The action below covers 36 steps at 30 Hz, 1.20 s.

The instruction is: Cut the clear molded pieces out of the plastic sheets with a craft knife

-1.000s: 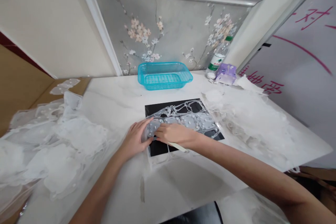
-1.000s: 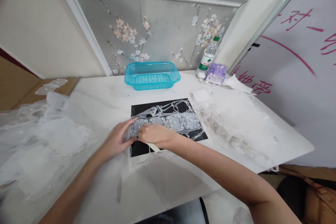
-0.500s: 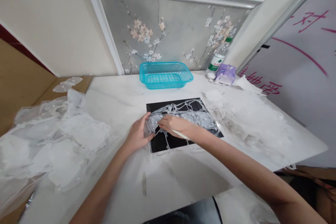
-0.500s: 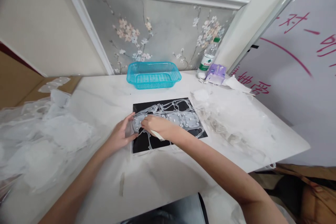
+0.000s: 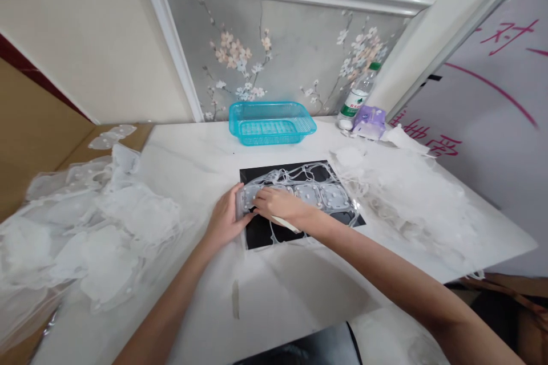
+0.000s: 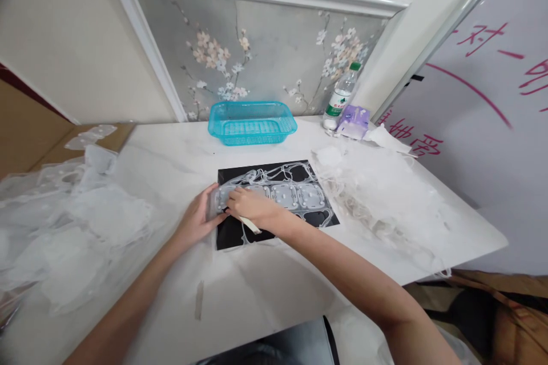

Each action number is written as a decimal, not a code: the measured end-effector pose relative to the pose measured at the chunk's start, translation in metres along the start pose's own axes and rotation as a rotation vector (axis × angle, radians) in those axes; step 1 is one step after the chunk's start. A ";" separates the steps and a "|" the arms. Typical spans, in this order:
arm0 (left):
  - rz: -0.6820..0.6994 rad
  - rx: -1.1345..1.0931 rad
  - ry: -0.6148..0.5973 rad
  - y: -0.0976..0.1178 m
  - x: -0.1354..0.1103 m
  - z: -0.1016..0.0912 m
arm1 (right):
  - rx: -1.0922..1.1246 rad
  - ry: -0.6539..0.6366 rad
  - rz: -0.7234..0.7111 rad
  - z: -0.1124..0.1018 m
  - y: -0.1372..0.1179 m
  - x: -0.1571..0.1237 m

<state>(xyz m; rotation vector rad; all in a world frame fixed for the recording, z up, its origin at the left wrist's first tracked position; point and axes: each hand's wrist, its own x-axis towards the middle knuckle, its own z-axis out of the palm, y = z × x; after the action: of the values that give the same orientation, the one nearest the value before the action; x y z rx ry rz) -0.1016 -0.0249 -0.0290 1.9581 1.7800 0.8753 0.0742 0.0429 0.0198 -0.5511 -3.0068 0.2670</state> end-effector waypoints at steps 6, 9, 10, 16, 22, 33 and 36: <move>-0.071 -0.005 0.122 0.010 -0.001 -0.001 | 0.063 0.073 0.017 -0.009 -0.002 -0.003; -0.083 -0.001 0.184 0.016 -0.001 -0.004 | 0.164 0.176 -0.028 -0.015 0.002 -0.008; -0.082 0.002 0.197 0.018 -0.001 -0.005 | 0.188 0.194 -0.037 -0.017 0.003 -0.009; -0.209 0.087 0.411 0.038 -0.006 -0.013 | 0.251 0.305 0.155 -0.018 -0.003 -0.010; -0.470 -0.065 0.418 0.055 -0.014 -0.012 | 0.269 0.353 0.194 -0.012 -0.010 -0.014; -0.369 -0.149 0.150 0.039 -0.011 0.000 | 0.194 0.318 0.102 -0.018 -0.003 -0.013; -0.370 -0.129 0.143 0.041 -0.012 -0.003 | 0.197 0.312 0.095 -0.042 0.018 -0.015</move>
<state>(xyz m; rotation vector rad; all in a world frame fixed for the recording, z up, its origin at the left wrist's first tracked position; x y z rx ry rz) -0.0727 -0.0427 -0.0033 1.4531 2.0231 0.9888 0.0990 0.0607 0.0570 -0.6487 -2.6225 0.4334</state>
